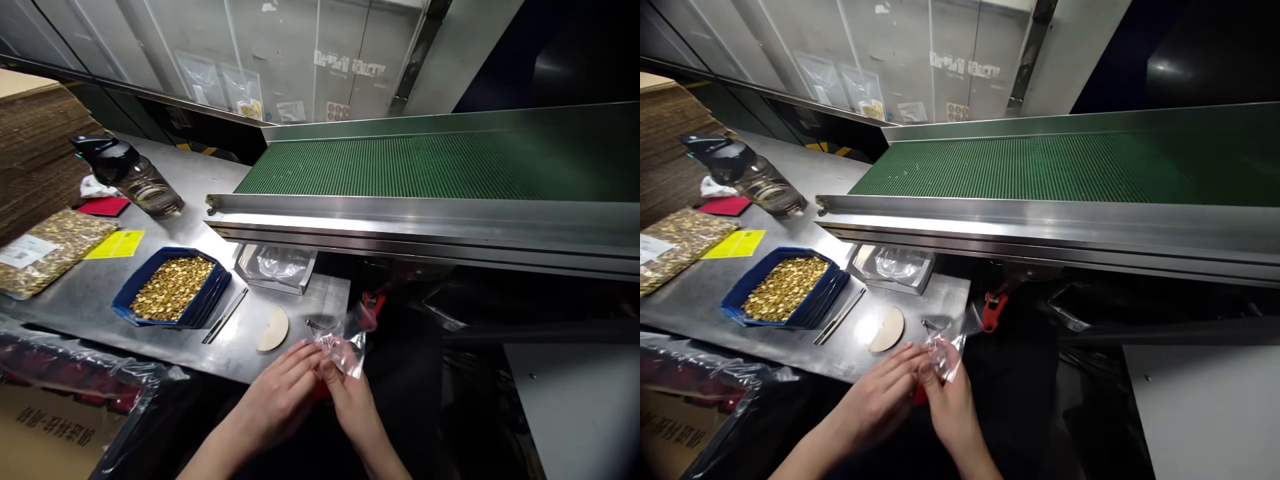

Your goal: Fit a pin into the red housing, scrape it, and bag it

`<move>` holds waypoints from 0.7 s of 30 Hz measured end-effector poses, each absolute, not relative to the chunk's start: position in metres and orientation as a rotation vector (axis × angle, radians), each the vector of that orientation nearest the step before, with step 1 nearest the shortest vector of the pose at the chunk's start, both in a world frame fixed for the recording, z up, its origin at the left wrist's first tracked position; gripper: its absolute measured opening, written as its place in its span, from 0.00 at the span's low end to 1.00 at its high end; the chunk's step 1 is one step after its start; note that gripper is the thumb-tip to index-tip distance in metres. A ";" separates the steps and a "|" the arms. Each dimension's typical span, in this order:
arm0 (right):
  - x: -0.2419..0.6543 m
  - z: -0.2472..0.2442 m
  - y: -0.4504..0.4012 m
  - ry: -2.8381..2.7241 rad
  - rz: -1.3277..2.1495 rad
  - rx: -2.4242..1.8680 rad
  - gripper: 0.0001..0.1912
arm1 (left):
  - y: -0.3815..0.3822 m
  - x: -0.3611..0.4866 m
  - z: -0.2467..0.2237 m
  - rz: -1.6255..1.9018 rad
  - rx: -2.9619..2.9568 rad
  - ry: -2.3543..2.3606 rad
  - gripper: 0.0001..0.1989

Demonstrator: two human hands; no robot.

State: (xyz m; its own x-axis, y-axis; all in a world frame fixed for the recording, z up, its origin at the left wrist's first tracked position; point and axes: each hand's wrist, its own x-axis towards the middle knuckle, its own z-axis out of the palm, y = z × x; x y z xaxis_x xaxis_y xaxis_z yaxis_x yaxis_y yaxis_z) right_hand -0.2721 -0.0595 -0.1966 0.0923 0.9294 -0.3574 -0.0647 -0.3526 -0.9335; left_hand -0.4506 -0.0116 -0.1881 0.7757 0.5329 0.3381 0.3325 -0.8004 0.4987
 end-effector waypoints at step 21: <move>-0.223 -0.199 -0.099 -0.559 1.316 -1.666 0.32 | -0.052 -0.405 -0.195 0.746 1.830 0.804 0.08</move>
